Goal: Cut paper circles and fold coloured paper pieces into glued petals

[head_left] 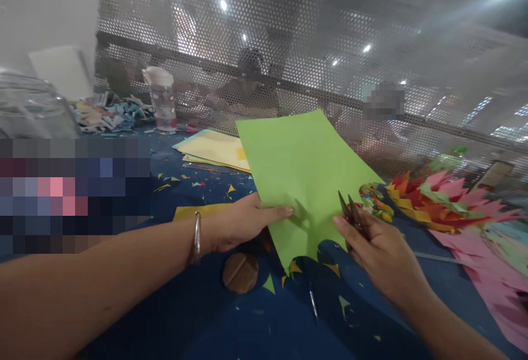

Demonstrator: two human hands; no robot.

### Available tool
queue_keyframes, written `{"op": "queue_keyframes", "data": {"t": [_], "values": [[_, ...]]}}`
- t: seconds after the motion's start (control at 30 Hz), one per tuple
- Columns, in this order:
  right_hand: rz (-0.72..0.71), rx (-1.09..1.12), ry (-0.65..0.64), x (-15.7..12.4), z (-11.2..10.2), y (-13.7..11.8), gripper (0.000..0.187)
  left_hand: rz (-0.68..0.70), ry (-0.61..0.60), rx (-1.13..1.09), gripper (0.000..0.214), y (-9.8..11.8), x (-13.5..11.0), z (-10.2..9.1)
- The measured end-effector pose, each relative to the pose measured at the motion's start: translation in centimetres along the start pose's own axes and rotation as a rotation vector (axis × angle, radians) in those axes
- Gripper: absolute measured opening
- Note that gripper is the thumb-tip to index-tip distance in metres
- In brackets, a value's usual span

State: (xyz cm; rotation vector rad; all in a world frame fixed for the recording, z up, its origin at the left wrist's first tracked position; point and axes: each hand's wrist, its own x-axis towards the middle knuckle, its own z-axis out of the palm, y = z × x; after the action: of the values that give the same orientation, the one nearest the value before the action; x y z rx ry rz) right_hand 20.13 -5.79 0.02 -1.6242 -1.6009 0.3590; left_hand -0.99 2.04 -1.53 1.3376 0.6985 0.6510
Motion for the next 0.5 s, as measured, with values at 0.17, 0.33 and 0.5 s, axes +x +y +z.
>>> {"op": "queue_keyframes", "data": {"t": [0.17,0.33,0.5], "values": [[-0.001,-0.027,-0.012,0.1,-0.2,0.3,0.037,-0.030,0.036,0.024,0.027,-0.3,0.0,0.4],[-0.021,-0.016,-0.037,0.4,-0.5,1.1,0.038,0.062,0.200,-0.047,0.029,-0.9,0.6,0.5],[-0.097,-0.108,-0.155,0.3,-0.1,1.1,0.030,0.202,0.404,-0.123,0.035,-0.8,1.3,0.1]]}}
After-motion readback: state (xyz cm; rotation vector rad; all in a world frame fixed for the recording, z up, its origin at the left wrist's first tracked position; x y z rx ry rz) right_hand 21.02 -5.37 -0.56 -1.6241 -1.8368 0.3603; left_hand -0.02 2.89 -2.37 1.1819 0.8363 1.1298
